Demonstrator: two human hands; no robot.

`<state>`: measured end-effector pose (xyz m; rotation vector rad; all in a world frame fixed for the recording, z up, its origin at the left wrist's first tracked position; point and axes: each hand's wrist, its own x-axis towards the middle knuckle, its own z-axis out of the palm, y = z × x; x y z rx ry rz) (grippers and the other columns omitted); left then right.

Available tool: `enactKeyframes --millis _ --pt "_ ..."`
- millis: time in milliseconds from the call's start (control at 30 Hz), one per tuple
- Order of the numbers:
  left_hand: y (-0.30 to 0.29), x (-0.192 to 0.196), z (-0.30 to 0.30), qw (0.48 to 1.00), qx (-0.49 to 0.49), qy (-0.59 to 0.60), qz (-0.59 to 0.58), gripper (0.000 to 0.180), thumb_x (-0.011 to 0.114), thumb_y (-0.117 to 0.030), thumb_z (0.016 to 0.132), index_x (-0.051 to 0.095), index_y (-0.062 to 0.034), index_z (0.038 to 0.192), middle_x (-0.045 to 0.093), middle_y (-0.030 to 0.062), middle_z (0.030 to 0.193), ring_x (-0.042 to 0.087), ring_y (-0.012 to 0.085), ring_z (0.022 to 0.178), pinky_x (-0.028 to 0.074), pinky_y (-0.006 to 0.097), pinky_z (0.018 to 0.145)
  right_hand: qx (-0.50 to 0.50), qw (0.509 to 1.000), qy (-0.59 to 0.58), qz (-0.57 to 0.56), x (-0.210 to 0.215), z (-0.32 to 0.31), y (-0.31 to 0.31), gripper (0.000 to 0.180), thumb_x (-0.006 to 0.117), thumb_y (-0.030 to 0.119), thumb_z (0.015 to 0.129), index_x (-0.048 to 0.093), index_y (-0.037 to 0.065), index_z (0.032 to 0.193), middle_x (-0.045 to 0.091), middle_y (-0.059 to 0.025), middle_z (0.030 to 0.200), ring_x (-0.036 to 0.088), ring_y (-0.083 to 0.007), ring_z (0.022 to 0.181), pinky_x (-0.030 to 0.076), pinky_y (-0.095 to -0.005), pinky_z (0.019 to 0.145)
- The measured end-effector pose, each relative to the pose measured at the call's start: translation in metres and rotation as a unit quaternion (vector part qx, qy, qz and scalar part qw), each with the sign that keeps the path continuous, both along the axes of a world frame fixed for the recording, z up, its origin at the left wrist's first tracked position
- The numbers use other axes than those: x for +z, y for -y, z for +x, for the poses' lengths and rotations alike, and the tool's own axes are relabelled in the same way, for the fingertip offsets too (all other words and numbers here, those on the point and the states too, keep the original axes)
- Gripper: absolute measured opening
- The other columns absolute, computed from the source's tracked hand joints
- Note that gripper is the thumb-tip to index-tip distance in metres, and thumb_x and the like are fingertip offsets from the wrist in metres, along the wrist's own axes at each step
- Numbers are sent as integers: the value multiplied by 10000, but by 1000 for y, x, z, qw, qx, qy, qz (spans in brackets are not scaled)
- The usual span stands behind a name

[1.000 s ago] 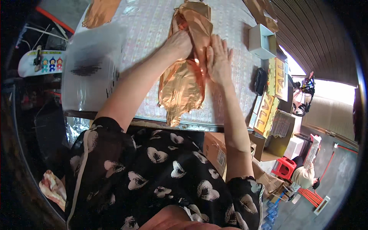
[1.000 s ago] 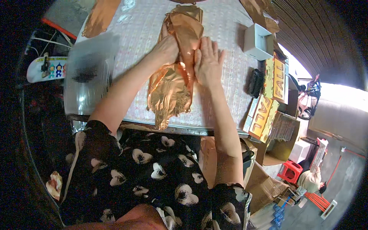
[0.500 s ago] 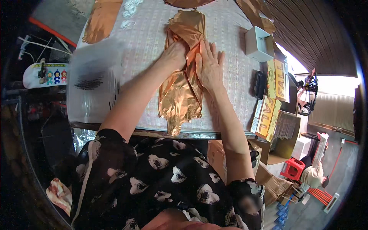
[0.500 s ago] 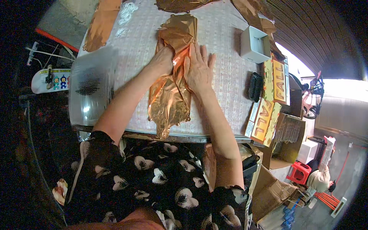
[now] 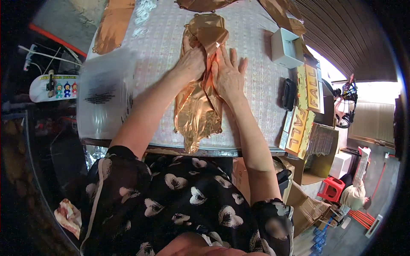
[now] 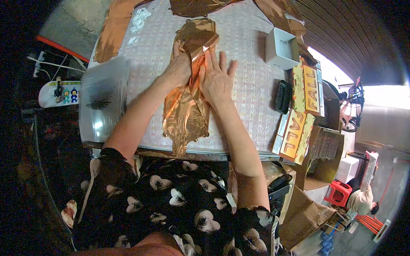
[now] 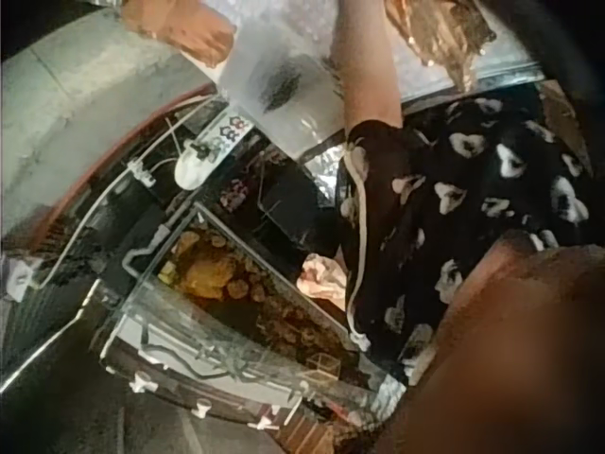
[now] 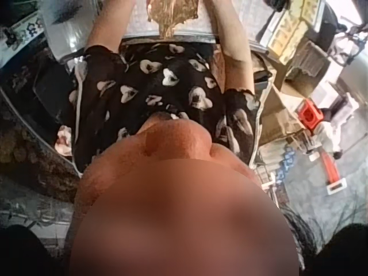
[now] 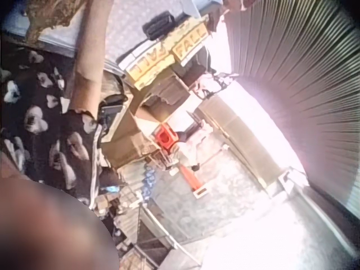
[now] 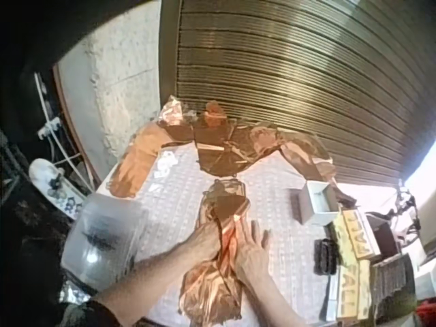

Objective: The person folds a gold metallic foil balloon by hand on a workbench.

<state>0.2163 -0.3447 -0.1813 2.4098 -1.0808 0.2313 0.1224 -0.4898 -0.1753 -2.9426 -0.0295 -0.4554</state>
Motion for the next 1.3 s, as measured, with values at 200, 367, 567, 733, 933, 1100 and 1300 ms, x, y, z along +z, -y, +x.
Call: enactKeyframes --millis 200,367,567,733,933,1100,1300 --pt "2 -7 4 997 -14 63 -37 715 501 -56 905 346 -182 1591 535 201 1476 499 385 1375 65 732 1150 -22 998 -5 -56 -1 3 -5 564 420 335 1060 400 82 1563 400 -73 1634 348 -349 1509 121 -680 1206" --pt "-5 8 27 993 1 -93 67 569 459 -159 993 419 -139 1560 567 221 1452 436 366 1438 94 550 1233 -22 998 -3 -54 3 3 -8 555 402 336 1061 415 74 1551 408 -77 1627 344 -336 1511 121 -684 1205" --pt "-12 63 46 949 179 -199 -165 378 532 -192 1008 601 -80 1363 677 195 1258 609 372 1215 475 408 1011 -37 999 -14 -22 -1 3 -7 547 391 326 1064 427 65 1544 406 -80 1627 327 -319 1522 115 -676 1212" --pt "16 72 61 971 15 113 -209 181 668 -207 921 724 -116 1067 684 102 1043 616 325 1042 498 470 933 -39 999 -5 -21 -1 1 -3 554 365 331 1075 402 75 1565 372 -78 1648 320 -308 1528 101 -681 1212" --pt "36 30 76 992 -69 15 -109 215 786 -229 837 736 -62 962 690 91 1033 645 305 1011 504 412 914 -32 999 -17 -4 3 0 -11 559 358 325 1077 381 78 1578 356 -79 1656 300 -307 1538 95 -685 1210" --pt "46 17 75 981 -80 -75 -159 245 801 -242 834 731 -56 978 689 81 1023 643 294 1027 503 410 918 -30 999 -24 7 7 -7 -7 565 371 321 1075 369 80 1586 348 -79 1661 290 -327 1541 90 -693 1204" --pt "52 -4 79 973 -105 -24 -206 250 800 -269 803 729 -80 950 686 87 1047 638 299 1046 498 426 926 -19 999 -31 1 1 -5 0 572 386 308 1073 340 110 1608 324 -82 1675 276 -349 1546 78 -691 1199"
